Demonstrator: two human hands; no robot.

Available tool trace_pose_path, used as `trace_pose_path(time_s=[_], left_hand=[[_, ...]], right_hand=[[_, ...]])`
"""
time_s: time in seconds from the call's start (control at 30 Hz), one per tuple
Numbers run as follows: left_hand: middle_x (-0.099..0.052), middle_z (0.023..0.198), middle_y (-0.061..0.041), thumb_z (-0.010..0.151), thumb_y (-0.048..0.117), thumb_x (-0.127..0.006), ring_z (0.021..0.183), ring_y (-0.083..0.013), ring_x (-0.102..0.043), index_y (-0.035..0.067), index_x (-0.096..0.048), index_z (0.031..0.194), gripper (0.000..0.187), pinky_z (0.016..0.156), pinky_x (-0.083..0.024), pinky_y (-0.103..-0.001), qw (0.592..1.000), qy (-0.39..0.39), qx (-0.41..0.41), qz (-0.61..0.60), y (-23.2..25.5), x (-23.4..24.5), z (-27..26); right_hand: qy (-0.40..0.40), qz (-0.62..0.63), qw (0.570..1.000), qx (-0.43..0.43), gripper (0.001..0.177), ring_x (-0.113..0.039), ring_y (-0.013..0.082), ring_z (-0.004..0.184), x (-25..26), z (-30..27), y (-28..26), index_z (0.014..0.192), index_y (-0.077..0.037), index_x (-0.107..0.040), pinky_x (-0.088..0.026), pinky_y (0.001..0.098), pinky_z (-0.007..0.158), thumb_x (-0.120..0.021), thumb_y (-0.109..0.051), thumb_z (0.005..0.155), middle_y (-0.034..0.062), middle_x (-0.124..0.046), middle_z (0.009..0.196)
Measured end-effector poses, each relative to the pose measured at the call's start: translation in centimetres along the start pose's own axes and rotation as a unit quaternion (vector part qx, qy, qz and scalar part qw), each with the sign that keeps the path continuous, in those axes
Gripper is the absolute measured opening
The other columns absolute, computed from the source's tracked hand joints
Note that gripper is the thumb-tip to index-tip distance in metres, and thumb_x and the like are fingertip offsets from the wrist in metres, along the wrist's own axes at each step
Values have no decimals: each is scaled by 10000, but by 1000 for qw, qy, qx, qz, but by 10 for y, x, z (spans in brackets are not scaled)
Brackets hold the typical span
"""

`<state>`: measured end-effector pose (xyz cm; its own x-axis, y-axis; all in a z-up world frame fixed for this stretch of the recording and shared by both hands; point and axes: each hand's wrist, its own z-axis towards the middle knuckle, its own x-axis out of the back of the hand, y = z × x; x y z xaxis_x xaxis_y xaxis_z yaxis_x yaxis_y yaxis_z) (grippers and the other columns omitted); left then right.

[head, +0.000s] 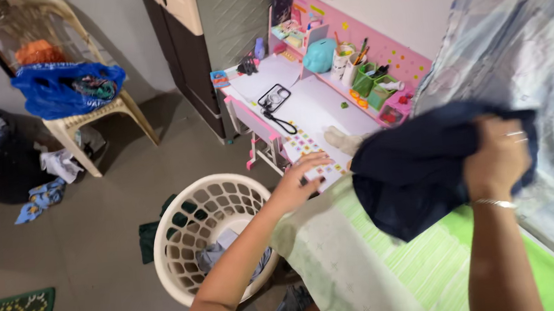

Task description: The person folds several garments on a green-covered surface, including black shorts, gray shorts, navy shorts, and denim jeans. They smooth each item, fold it into a compact rectangle, and place it into a growing stack. The person also retrieves items from a laundry basket and adds them to the stack.

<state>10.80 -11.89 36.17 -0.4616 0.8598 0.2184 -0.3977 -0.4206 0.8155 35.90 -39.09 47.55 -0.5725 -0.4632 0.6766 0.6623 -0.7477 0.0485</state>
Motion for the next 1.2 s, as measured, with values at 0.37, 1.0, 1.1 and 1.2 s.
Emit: trace_pose_path(time_s=[0.37, 1.0, 1.1, 1.2], left_hand=[[-760, 1044, -139, 927, 370, -665, 997, -330, -725, 104, -727, 1038, 295, 858, -560, -446, 887, 97, 367, 263, -232, 70, -167], [-644, 1338, -138, 759, 449, -861, 1241, -324, -618, 91, -675, 1264, 646, 1020, -499, -452, 664, -303, 606, 316, -268, 31, -315], [-707, 1219, -139, 693, 347, -881, 1150, -288, -687, 100, -747, 1137, 526, 927, -551, -406, 692, -181, 633, 298, -268, 38, -319], [-735, 850, -139, 772, 277, -813, 802, -235, -679, 73, -684, 836, 250, 721, -540, -346, 774, 213, 570, 177, -264, 62, -317]], right_hand=[[-294, 69, 900, 315, 828, -573, 265, 1210, -68, -87, -229, 1411, -189, -552, -439, 542, 966, -805, -540, 705, 85, -617, 1307], [-477, 209, 764, 381, 543, -554, 228, 1225, -117, -174, -342, 1323, -232, -601, -302, 516, 1120, -755, -381, 824, 26, -641, 1249], [-464, 225, 770, 376, 513, -580, 236, 1192, -118, -177, -338, 1309, -218, -602, -318, 496, 1110, -749, -369, 841, 39, -657, 1200], [-472, 237, 766, 366, 580, -592, 253, 1189, -113, -173, -340, 1359, -203, -539, -331, 476, 1116, -753, -389, 853, 67, -654, 1219]])
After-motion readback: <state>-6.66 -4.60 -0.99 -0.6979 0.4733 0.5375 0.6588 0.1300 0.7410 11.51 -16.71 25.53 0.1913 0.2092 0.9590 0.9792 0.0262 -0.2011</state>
